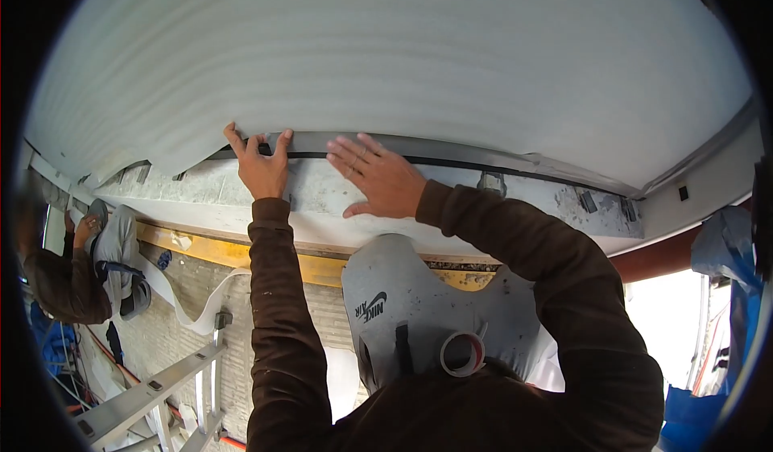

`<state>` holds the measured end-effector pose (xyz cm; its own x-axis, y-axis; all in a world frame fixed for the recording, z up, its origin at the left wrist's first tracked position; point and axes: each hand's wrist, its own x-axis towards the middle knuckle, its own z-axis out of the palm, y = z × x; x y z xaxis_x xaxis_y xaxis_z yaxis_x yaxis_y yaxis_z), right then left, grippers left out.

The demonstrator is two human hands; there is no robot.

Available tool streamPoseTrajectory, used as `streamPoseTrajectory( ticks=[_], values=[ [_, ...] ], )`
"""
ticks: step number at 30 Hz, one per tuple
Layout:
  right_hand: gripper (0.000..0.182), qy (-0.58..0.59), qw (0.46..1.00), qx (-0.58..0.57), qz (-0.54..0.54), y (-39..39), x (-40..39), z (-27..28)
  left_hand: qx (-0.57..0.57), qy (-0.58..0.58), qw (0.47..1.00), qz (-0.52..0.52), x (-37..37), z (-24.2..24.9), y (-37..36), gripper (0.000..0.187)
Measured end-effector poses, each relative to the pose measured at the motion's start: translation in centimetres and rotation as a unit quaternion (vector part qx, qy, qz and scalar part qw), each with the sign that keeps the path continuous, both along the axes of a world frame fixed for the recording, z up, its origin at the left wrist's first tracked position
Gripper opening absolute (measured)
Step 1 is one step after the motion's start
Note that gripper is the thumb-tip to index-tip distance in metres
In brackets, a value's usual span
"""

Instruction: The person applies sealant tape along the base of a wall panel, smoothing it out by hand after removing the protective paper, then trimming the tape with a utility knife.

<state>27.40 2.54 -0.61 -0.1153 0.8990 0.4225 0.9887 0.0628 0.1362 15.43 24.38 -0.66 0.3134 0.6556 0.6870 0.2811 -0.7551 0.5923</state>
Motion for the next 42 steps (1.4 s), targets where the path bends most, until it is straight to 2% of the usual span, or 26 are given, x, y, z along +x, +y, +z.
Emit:
streamPoseTrajectory(
  ticks=[5, 21, 31, 35, 37, 38, 40, 41, 42],
  values=[
    [0.096, -0.009, 0.999, -0.025, -0.017, -4.4, 3.2, 0.9, -0.007, 0.003, 1.000, -0.002, 0.1, -0.2, 0.1, 0.044],
    [0.091, -0.089, 0.969, -0.106, -0.207, -20.2, 6.6, 2.7, 0.017, 0.002, 1.000, -0.006, -0.4, -0.3, 0.9, 0.042],
    [0.089, -0.119, 0.927, -0.158, -0.319, -25.8, 7.7, 3.0, 0.011, 0.012, 1.000, 0.000, -0.6, -0.3, 1.3, 0.040],
    [0.084, -0.099, 0.924, -0.140, -0.341, -26.8, 6.0, 2.9, 0.004, 0.015, 1.000, 0.000, -0.8, -0.2, 1.3, 0.039],
    [0.073, 0.066, 0.949, 0.017, -0.307, -27.0, 4.2, 2.9, 0.019, -0.010, 1.000, -0.014, -0.9, -0.4, 1.4, 0.035],
    [0.055, 0.094, 0.940, 0.118, -0.307, -26.6, 3.0, 2.8, 0.016, -0.012, 1.000, -0.017, -1.0, -0.6, 1.4, 0.035],
    [0.032, 0.311, 0.845, 0.211, -0.381, -26.6, 2.4, 0.7, -0.025, -0.157, 0.987, -0.028, -1.4, -1.2, 1.2, 0.030],
    [0.032, 0.312, 0.843, 0.213, -0.384, -26.5, 2.8, -0.9, -0.079, -0.231, 0.969, -0.030, -1.4, -1.7, 0.4, 0.026],
    [0.026, 0.440, 0.767, 0.274, -0.378, -26.4, 3.6, -2.5, -0.077, -0.229, 0.970, -0.034, -1.6, -2.1, 0.2, 0.026]
  ],
)
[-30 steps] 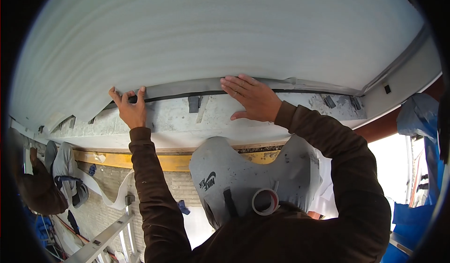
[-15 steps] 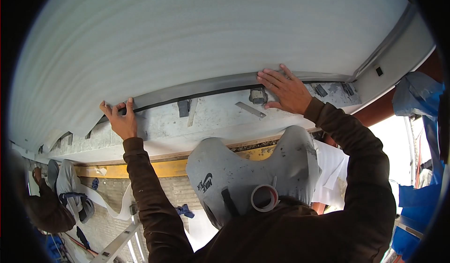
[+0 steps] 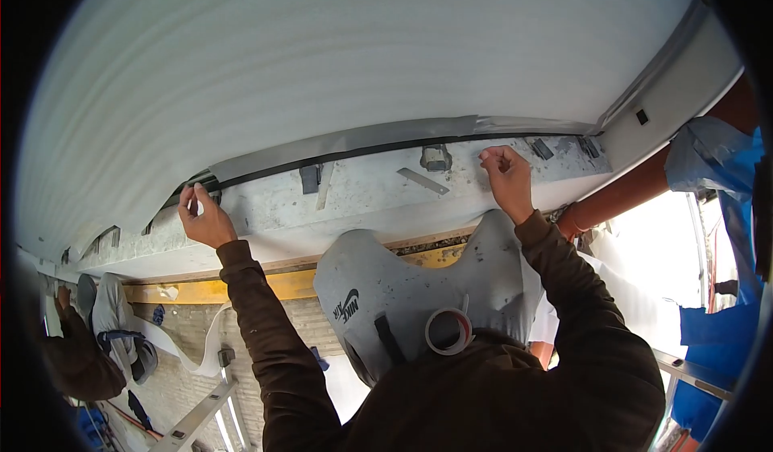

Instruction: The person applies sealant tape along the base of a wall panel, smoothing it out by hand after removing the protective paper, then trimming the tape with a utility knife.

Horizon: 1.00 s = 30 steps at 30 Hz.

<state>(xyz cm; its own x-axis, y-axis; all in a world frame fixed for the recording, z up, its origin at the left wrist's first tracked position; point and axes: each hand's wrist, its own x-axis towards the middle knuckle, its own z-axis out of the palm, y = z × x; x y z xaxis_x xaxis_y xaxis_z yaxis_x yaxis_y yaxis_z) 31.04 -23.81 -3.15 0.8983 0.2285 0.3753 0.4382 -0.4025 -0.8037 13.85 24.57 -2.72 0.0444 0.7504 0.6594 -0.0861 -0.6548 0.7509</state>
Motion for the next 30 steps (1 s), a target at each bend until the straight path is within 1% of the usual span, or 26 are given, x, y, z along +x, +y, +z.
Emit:
streamPoseTrajectory(
  ticks=[1, 2, 3, 4, 5, 6, 7, 8, 10, 11, 12, 15, 17, 18, 20, 24, 27, 29, 30],
  values=[
    [0.021, 0.106, 0.987, 0.119, -0.013, 0.5, 0.5, -0.5, -0.070, 0.017, 0.997, 0.002, -0.2, -0.5, -0.1, 0.026],
    [0.021, 0.106, 0.987, 0.120, -0.013, 0.8, 1.0, -0.9, -0.141, 0.035, 0.989, 0.006, -0.2, -1.1, -0.1, 0.026],
    [0.019, 0.116, 0.979, 0.165, -0.039, 1.4, 1.2, -0.9, -0.099, 0.065, 0.993, 0.006, 0.0, -1.4, 0.2, 0.037],
    [0.018, 0.125, 0.968, 0.210, -0.064, 1.8, 1.5, -0.8, -0.099, 0.064, 0.993, 0.006, 0.3, -1.8, 0.5, 0.037],
    [0.018, 0.125, 0.968, 0.210, -0.064, 2.2, 1.6, -0.6, -0.178, 0.025, 0.982, -0.053, 0.8, -2.2, 0.8, 0.042],
    [0.019, 0.188, 0.944, 0.261, -0.073, 2.5, 1.7, -0.4, -0.254, -0.014, 0.961, -0.111, 1.1, -2.4, 1.1, 0.048],
    [0.020, 0.250, 0.914, 0.310, -0.079, 3.0, 1.9, -0.3, -0.275, -0.034, 0.951, -0.139, 1.1, -2.6, 1.5, 0.053],
    [0.020, 0.253, 0.914, 0.308, -0.071, 3.1, 2.0, -0.3, -0.274, -0.035, 0.952, -0.132, 1.4, -3.0, 1.8, 0.053],
    [0.023, 0.311, 0.880, 0.357, -0.033, 3.2, 2.4, -0.8, -0.281, -0.061, 0.944, -0.164, 1.2, -3.4, 2.1, 0.046],
    [0.028, 0.316, 0.881, 0.350, -0.039, 3.4, 2.4, -0.7, -0.277, -0.058, 0.944, -0.172, 1.1, -3.2, 2.1, 0.042],
    [0.028, 0.321, 0.882, 0.341, -0.053, 3.7, 2.4, -0.5, -0.274, -0.054, 0.943, -0.182, 1.2, -2.9, 1.7, 0.039],
    [0.028, 0.321, 0.888, 0.327, -0.034, 3.9, 2.7, -0.8, -0.288, -0.071, 0.935, -0.194, 1.5, -3.3, 2.0, 0.026],
    [0.028, 0.294, 0.897, 0.325, -0.049, 4.2, 3.0, -1.1, -0.293, -0.076, 0.932, -0.202, 1.5, -3.1, 1.8, 0.019],
    [0.028, 0.297, 0.898, 0.323, -0.038, 4.1, 3.3, -1.4, -0.290, -0.068, 0.934, -0.197, 1.5, -3.0, 1.7, 0.020],
    [0.027, 0.301, 0.892, 0.335, -0.042, 3.8, 3.9, -2.1, -0.284, -0.039, 0.935, -0.208, 1.2, -2.9, 1.7, 0.026],
    [0.026, 0.334, 0.872, 0.356, -0.031, 4.0, 3.1, -1.2, -0.298, -0.026, 0.932, -0.204, 0.9, -3.0, 1.8, 0.028],
    [0.026, 0.353, 0.857, 0.376, -0.017, 3.8, 3.1, -1.4, -0.302, -0.059, 0.929, -0.204, 1.1, -3.4, 1.8, 0.027],
    [0.026, 0.353, 0.858, 0.373, -0.019, 3.8, 3.0, -1.2, -0.318, -0.096, 0.919, -0.213, 1.3, -3.3, 1.7, 0.028],
    [0.026, 0.354, 0.858, 0.370, -0.019, 3.9, 2.9, -1.0, -0.319, -0.096, 0.918, -0.214, 1.2, -3.1, 1.5, 0.028]
  ],
)
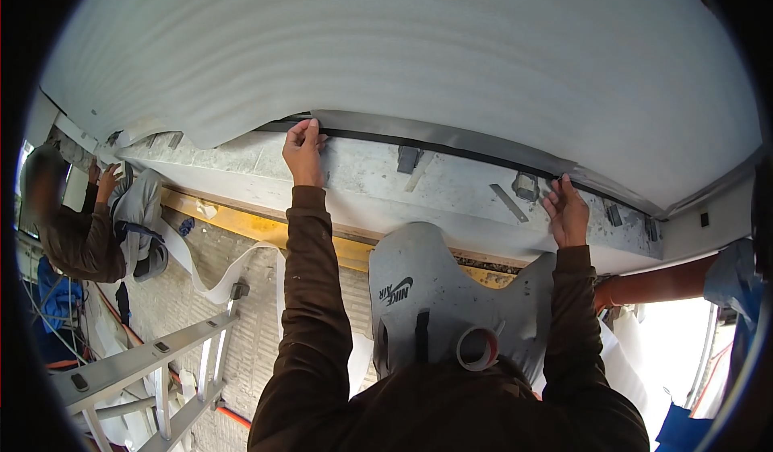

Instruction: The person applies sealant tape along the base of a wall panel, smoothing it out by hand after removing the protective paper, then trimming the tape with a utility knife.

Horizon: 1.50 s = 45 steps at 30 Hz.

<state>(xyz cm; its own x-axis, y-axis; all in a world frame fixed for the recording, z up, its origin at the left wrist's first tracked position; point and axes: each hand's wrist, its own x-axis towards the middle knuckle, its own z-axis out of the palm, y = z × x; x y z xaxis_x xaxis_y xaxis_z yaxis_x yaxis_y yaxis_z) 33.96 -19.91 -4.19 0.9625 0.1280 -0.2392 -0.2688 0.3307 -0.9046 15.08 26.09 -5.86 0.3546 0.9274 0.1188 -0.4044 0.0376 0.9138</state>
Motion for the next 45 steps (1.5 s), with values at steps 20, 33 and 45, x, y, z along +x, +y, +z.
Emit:
streamPoseTrajectory(
  ticks=[20, 33, 45],
  values=[
    [0.019, 0.026, 0.999, 0.027, 0.026, 0.0, 0.3, 0.2, 0.019, 0.120, 0.989, -0.089, -1.0, 0.6, 2.9, 0.014],
    [0.018, -0.149, 0.974, -0.171, 0.026, -2.8, -4.1, -1.6, 0.207, 0.165, 0.958, 0.110, 1.0, -1.6, 1.1, 0.015],
    [0.078, -0.726, 0.461, -0.345, 0.376, 18.0, -8.3, 2.3, 0.189, 0.093, 0.970, 0.126, 1.8, -1.1, -0.7, 0.016]
  ],
)
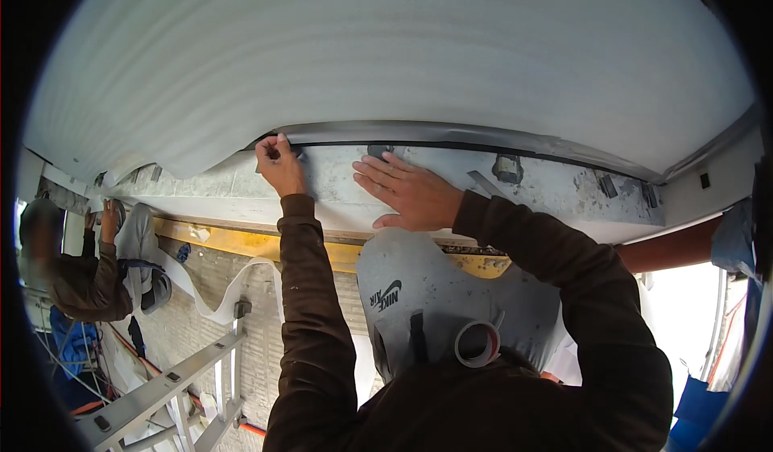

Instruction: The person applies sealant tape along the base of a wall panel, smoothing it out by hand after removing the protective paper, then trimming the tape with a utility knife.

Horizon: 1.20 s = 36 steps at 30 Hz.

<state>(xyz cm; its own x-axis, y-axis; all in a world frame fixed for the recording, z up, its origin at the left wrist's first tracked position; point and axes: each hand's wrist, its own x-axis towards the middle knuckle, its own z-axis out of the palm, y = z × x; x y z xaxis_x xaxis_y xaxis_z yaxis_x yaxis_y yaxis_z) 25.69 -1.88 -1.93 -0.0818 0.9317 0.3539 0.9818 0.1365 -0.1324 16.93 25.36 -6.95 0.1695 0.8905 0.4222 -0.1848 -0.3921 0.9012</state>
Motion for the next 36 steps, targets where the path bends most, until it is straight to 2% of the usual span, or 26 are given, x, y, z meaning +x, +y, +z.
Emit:
streamPoseTrajectory(
  ticks=[2, 4, 5, 6, 7, 8, 9, 10, 11, 13, 14, 15, 18, 19, 21, 25, 27, 31, 33, 36],
  values=[
    [0.079, -0.078, 0.996, 0.019, 0.037, 3.7, 0.5, 0.0, -0.053, -0.014, 0.999, -0.003, -0.2, 0.6, -0.2, 0.021],
    [0.080, -0.086, 0.996, 0.025, 0.031, 6.6, 1.2, -0.1, -0.091, -0.015, 0.996, -0.011, -0.9, 1.1, -0.5, 0.023],
    [0.081, -0.098, 0.995, 0.026, 0.016, 7.6, 1.4, -0.3, -0.016, 0.023, 0.998, 0.048, -1.3, 1.6, -1.3, 0.020],
    [0.068, -0.103, 0.994, 0.031, 0.021, 8.4, 1.5, -0.1, 0.059, 0.058, 0.991, 0.105, -1.6, 2.4, -2.1, 0.018],
    [0.068, -0.105, 0.994, 0.033, 0.020, 9.1, 1.6, -0.4, 0.061, 0.056, 0.991, 0.104, -1.9, 3.1, -3.0, 0.018],
    [0.061, -0.130, 0.990, 0.055, 0.011, 9.7, 1.5, -0.9, 0.212, 0.099, 0.971, 0.058, -2.3, 3.5, -4.1, 0.015],
    [0.055, -0.154, 0.985, 0.072, 0.001, 9.8, 1.3, -0.9, 0.354, 0.141, 0.925, 0.007, -2.7, 3.7, -5.1, 0.012],
    [0.050, -0.107, 0.992, 0.072, 0.008, 9.7, 1.3, -1.0, 0.345, 0.176, 0.919, -0.070, -3.1, 3.7, -5.4, 0.017],
    [0.050, -0.105, 0.992, 0.065, 0.000, 9.6, 1.1, -1.1, 0.342, 0.175, 0.920, -0.079, -3.2, 3.3, -5.2, 0.017],
    [0.047, -0.113, 0.991, 0.069, 0.007, 9.7, 1.2, -0.9, 0.449, 0.213, 0.860, -0.110, -3.0, 3.1, -3.6, 0.028],
    [0.047, -0.123, 0.988, 0.092, -0.004, 10.2, 1.1, -1.4, 0.449, 0.231, 0.851, -0.142, -3.2, 2.9, -2.8, 0.040],
    [0.047, -0.124, 0.988, 0.089, -0.010, 10.2, 1.0, -1.2, 0.449, 0.228, 0.851, -0.148, -3.2, 3.1, -2.8, 0.040],
    [0.055, 0.003, 0.998, 0.065, -0.010, 9.7, 0.3, 0.3, 0.459, 0.253, 0.828, -0.200, -4.0, 4.2, -2.9, 0.052],
    [0.055, 0.008, 0.998, 0.065, -0.011, 9.5, 0.4, 0.1, 0.458, 0.257, 0.827, -0.203, -4.2, 4.2, -2.9, 0.052],
    [0.057, 0.021, 0.998, 0.054, -0.022, 8.7, 0.9, -0.1, 0.497, 0.333, 0.792, -0.125, -4.1, 4.1, -2.9, 0.052],
    [0.059, 0.053, 0.997, -0.001, -0.062, 3.9, 2.5, 1.2, 0.457, 0.329, 0.814, -0.145, -3.8, 3.1, -2.2, 0.052],
    [0.063, 0.000, 0.999, 0.004, -0.034, 0.6, 4.3, 1.7, 0.462, 0.348, 0.804, -0.140, -3.8, 3.2, -1.8, 0.053],
    [0.067, -0.046, 0.997, -0.038, -0.049, -5.9, 6.7, 2.4, 0.497, 0.359, 0.781, -0.119, -3.9, 2.8, -1.4, 0.053],
    [0.071, -0.068, 0.987, -0.096, -0.107, -8.9, 7.3, 2.9, 0.496, 0.364, 0.780, -0.117, -4.1, 3.0, -1.3, 0.053],
    [0.070, -0.102, 0.982, -0.096, -0.130, -13.6, 8.4, 3.9, 0.493, 0.378, 0.776, -0.106, -4.2, 3.3, -1.2, 0.053]
  ],
)
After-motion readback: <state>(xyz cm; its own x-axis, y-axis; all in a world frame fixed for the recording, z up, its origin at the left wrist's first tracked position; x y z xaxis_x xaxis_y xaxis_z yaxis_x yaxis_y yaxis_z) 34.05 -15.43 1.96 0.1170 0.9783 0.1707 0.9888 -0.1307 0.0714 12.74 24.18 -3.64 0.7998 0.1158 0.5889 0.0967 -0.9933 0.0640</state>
